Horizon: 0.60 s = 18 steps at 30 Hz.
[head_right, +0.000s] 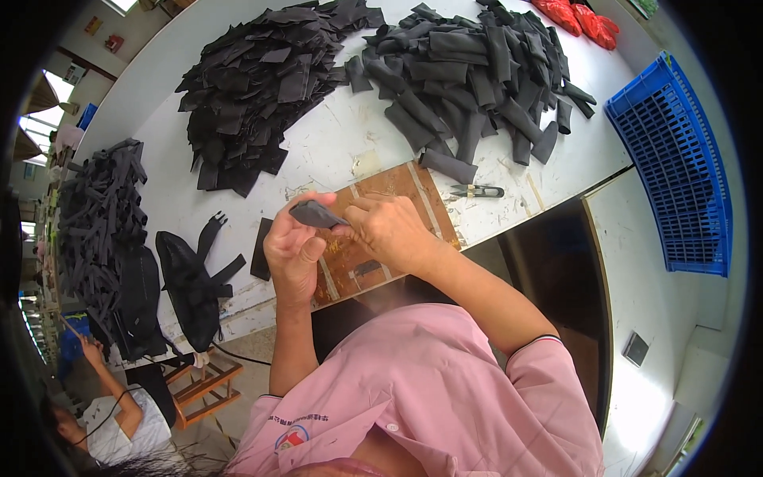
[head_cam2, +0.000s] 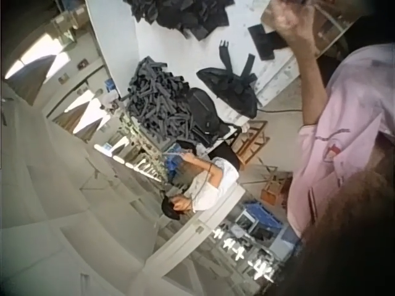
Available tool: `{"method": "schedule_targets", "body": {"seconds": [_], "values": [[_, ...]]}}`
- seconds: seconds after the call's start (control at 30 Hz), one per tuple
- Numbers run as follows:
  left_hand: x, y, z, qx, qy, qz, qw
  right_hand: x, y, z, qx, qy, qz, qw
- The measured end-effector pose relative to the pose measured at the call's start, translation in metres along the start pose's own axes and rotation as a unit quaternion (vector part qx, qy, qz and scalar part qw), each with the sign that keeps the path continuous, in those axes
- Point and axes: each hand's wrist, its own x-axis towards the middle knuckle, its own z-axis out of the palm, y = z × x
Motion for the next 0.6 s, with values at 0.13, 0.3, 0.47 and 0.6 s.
{"method": "schedule_targets", "body": {"seconds": [0.13,0.3,0.47,0.6], "values": [[0.022,0.021,0.013,0.004,-0.139,-0.003,0.990,0.003,-0.001,-0.006,0.022,0.003,0.023,0.999],[0.013,0.000,0.004,0.195,-0.131,0.024,0.972,-0.012,0.010,0.023,0.132,0.034,0.019,0.990],[0.013,0.010,0.010,0.073,-0.148,0.091,0.982,-0.007,0.005,0.001,0.109,0.048,-0.010,0.993],[0.007,0.000,0.005,0.103,-0.118,-0.022,0.987,-0.018,0.012,0.030,0.122,-0.003,0.057,0.991]]}}
